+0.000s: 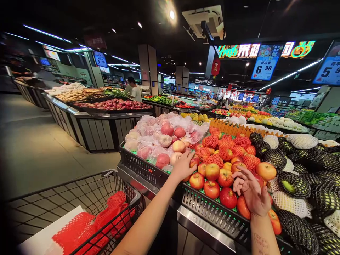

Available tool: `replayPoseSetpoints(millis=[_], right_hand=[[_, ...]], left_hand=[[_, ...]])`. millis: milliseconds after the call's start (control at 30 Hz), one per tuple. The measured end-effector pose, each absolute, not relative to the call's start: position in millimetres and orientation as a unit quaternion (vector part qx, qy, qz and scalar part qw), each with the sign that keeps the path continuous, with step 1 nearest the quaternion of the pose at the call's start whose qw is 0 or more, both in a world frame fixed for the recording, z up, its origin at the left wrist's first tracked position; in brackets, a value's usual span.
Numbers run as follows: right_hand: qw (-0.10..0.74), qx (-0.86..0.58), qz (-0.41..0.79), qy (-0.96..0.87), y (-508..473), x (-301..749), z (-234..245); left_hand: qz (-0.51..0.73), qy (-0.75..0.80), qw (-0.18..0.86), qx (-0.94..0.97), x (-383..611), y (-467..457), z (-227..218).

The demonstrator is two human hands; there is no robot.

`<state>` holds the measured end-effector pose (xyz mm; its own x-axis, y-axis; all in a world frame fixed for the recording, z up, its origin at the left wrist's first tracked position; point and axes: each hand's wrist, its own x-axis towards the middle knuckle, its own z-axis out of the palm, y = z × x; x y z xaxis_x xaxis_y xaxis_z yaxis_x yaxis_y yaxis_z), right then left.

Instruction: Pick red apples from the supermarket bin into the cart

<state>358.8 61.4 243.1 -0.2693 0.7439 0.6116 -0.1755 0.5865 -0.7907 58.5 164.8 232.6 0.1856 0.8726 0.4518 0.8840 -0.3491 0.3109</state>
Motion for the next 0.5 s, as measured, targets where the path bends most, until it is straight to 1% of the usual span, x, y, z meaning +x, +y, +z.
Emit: replayPoseSetpoints(millis=[100,267,367,433,500], right_hand=[[0.573,-0.211,0.403,-0.682,61.8,359.1,242.4],[0.580,-0.210,0.398,-0.679,61.1,357.5,242.9],[0.592,-0.214,0.392,-0.671,63.0,359.6,241.5],[0.639,-0.222,0.356,-0.644,65.8,364.9,238.5],[0.730,-0.228,0.285,-0.578,68.9,372.5,234.6]], left_hand=[[-0.291,-0.577,0.009,-0.763,56.8,164.5,232.0],[-0.321,-0.595,0.042,-0.735,58.6,159.0,233.6],[-0.317,-0.602,0.046,-0.732,59.3,157.1,233.3],[-0.309,-0.605,0.049,-0.732,59.4,156.4,233.5],[-0.298,-0.608,0.053,-0.734,60.0,154.9,235.6]])
